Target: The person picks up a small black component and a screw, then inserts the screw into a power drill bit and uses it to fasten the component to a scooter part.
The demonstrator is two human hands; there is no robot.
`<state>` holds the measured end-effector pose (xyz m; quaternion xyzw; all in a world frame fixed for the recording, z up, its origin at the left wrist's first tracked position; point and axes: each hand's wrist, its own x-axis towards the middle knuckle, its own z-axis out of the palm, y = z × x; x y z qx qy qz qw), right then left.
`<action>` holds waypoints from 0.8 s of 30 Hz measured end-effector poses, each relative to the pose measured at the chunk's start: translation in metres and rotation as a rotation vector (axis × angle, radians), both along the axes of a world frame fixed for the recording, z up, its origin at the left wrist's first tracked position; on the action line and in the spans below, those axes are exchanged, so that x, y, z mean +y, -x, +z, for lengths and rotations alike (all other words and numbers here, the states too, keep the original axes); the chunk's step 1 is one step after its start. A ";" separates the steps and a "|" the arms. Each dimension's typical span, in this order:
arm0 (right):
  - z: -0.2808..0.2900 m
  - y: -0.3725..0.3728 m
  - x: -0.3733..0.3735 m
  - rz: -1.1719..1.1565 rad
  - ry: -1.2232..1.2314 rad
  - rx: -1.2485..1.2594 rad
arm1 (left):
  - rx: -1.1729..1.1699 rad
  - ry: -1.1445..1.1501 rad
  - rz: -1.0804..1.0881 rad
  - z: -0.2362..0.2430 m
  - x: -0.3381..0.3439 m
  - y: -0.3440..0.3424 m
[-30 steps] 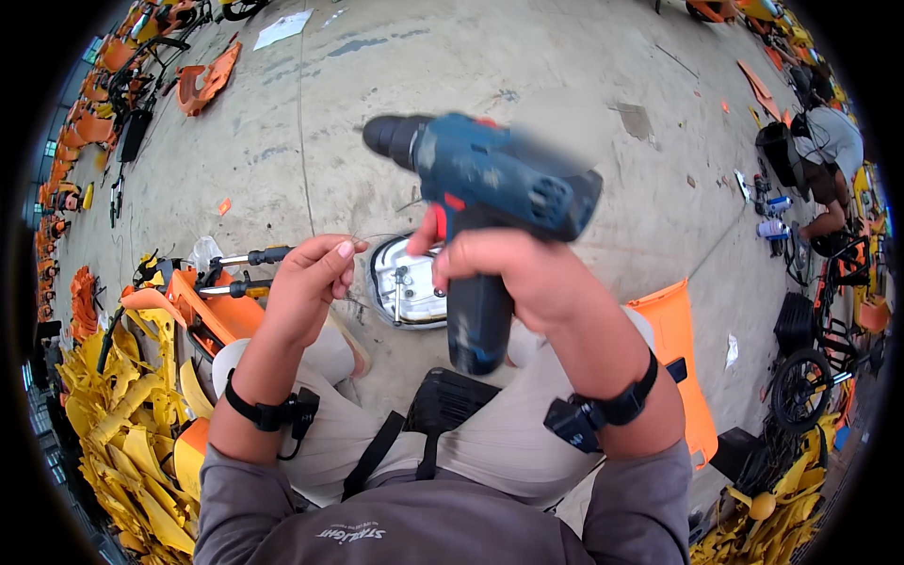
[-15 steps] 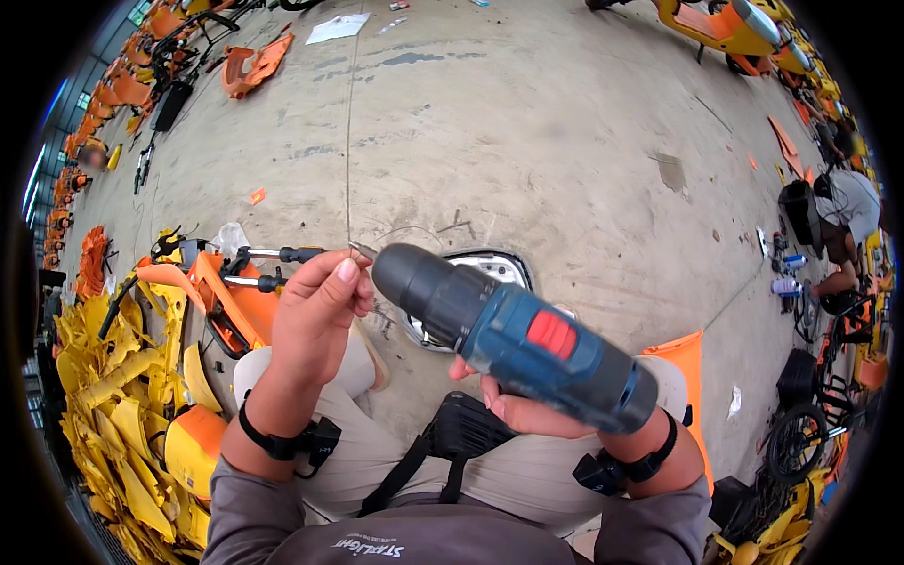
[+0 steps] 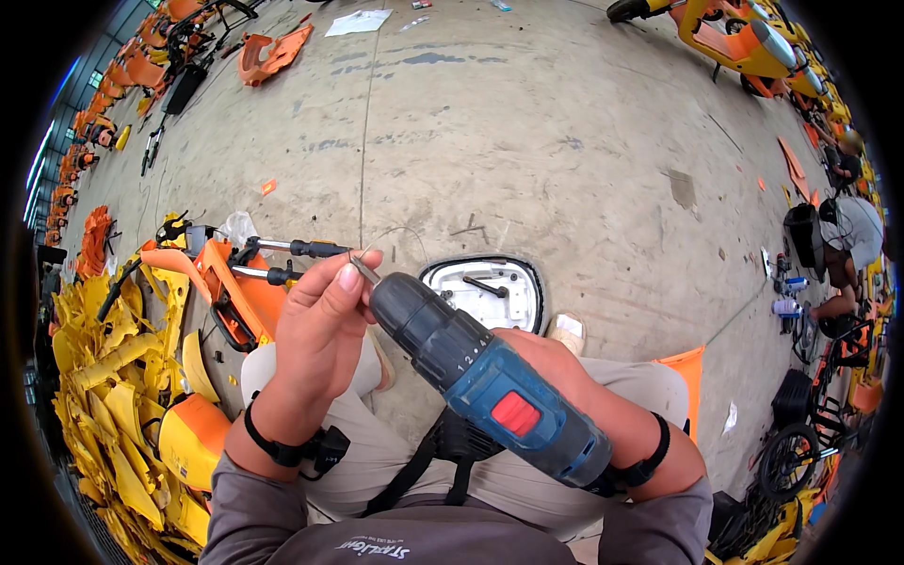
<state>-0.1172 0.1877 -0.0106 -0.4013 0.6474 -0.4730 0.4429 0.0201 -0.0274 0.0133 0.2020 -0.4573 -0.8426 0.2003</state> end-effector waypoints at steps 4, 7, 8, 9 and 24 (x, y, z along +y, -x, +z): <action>-0.018 -0.002 0.001 -0.029 0.074 0.011 | 0.041 -0.012 -0.021 0.000 0.001 -0.001; -0.007 -0.002 -0.002 -0.069 -0.078 -0.199 | 0.012 -0.023 0.009 0.003 0.002 -0.001; -0.006 -0.002 -0.002 -0.097 -0.155 -0.316 | 0.010 -0.016 0.005 0.002 0.002 -0.002; -0.011 -0.002 0.000 -0.031 -0.017 -0.076 | 0.008 -0.011 -0.001 0.002 0.002 -0.002; -0.007 0.004 0.008 0.027 0.037 -0.186 | 0.047 0.020 -0.030 -0.001 0.003 -0.001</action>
